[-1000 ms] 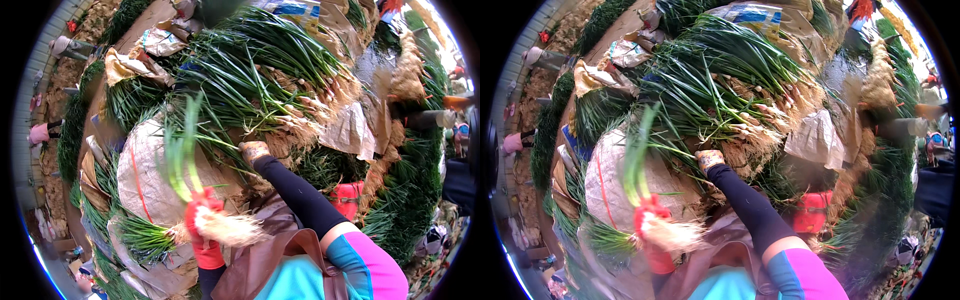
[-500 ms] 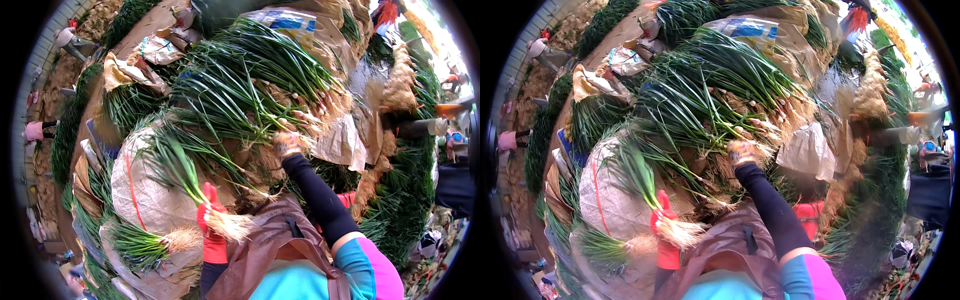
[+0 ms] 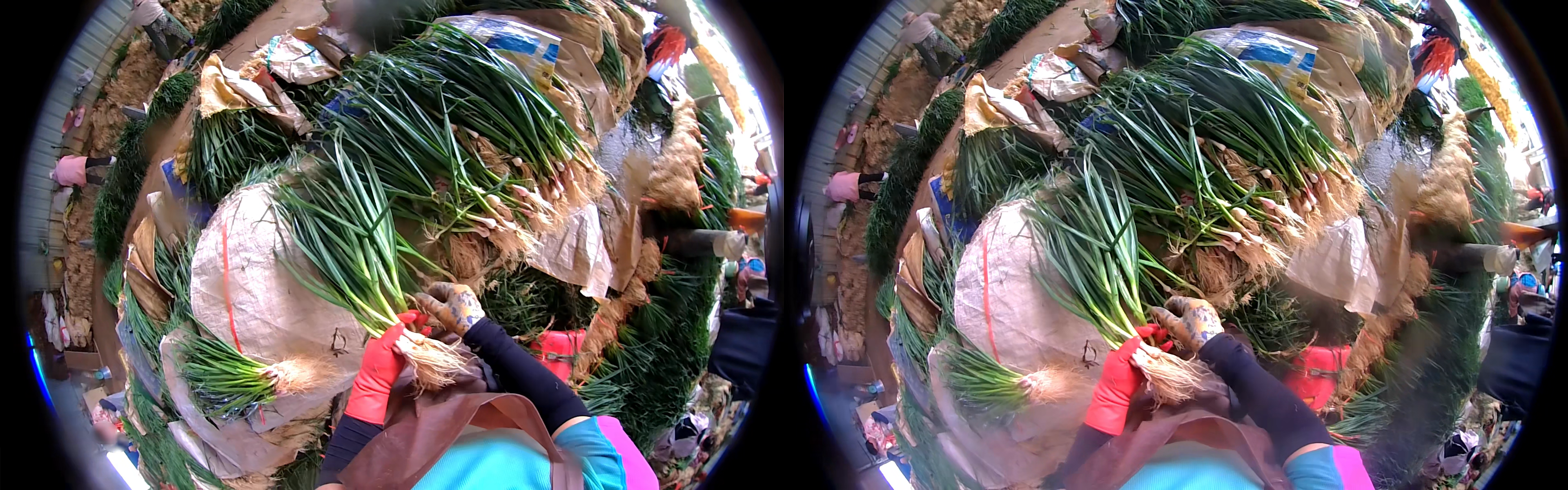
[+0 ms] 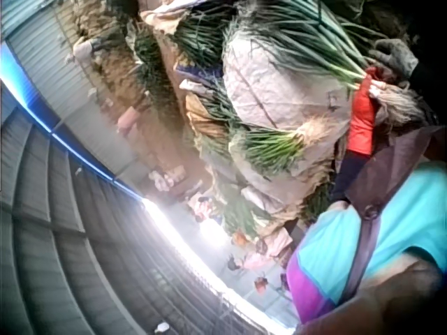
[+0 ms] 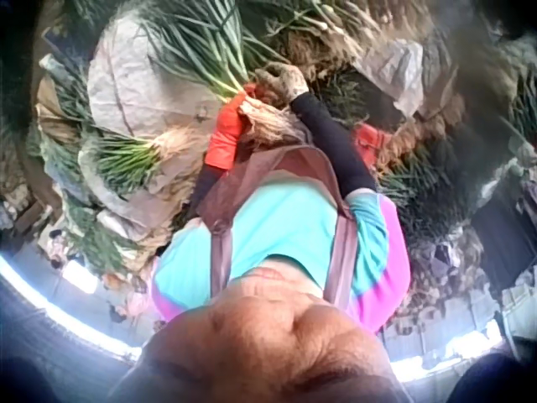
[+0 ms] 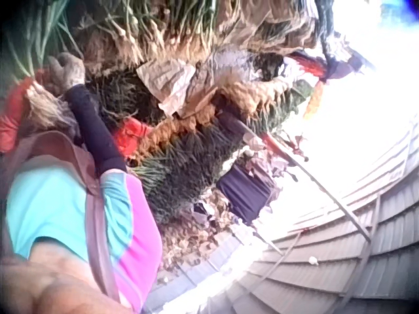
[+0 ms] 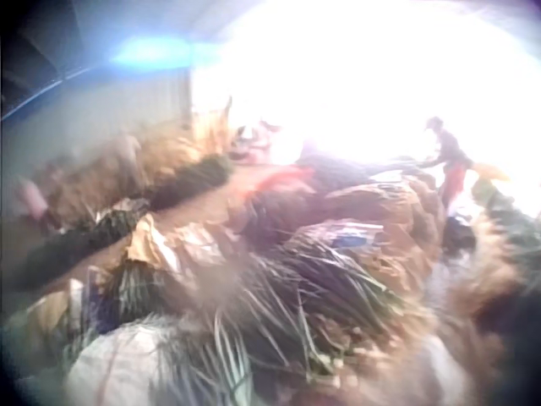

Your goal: The person ties bunches of green onions with red bands, sorts through loose onions to create new bundles, and places processed bunches onto a conveyor or table.

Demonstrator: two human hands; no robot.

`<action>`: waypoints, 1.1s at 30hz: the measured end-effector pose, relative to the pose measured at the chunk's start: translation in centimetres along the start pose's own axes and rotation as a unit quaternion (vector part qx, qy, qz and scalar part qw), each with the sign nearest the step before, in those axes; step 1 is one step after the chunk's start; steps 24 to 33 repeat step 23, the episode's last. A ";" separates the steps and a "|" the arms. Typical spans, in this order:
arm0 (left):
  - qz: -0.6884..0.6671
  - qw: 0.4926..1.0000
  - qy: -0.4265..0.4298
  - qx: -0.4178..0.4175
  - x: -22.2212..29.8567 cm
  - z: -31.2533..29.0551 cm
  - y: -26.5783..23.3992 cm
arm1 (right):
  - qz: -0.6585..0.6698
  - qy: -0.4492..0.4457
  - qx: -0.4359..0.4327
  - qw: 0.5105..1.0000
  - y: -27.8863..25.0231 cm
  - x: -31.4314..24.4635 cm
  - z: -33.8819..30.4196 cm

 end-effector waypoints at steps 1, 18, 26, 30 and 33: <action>0.015 0.998 0.018 0.051 -0.1 0.0 0.2 | -0.041 -0.017 0.025 0.999 0.1 -0.6 0.9; -0.138 0.979 0.074 -0.130 0.9 -0.1 0.6 | -0.202 -0.019 0.008 0.979 2.5 11.1 -1.0; -0.271 0.915 0.006 -0.298 3.0 -3.4 -0.6 | -0.470 0.130 -0.152 0.860 0.1 16.9 -3.6; -0.271 0.915 0.006 -0.298 3.0 -3.4 -0.6 | -0.470 0.130 -0.152 0.860 0.1 16.9 -3.6; -0.271 0.915 0.006 -0.298 3.0 -3.4 -0.6 | -0.470 0.130 -0.152 0.860 0.1 16.9 -3.6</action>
Point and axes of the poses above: each hand's wrist, its own z-axis towards the middle knuckle, its own y-axis out of the palm, x = y × z, the point moved 5 cm from there along z, towards the middle knuckle, and after that the axes turned 12 degrees about -z, right-handed, at the moved point
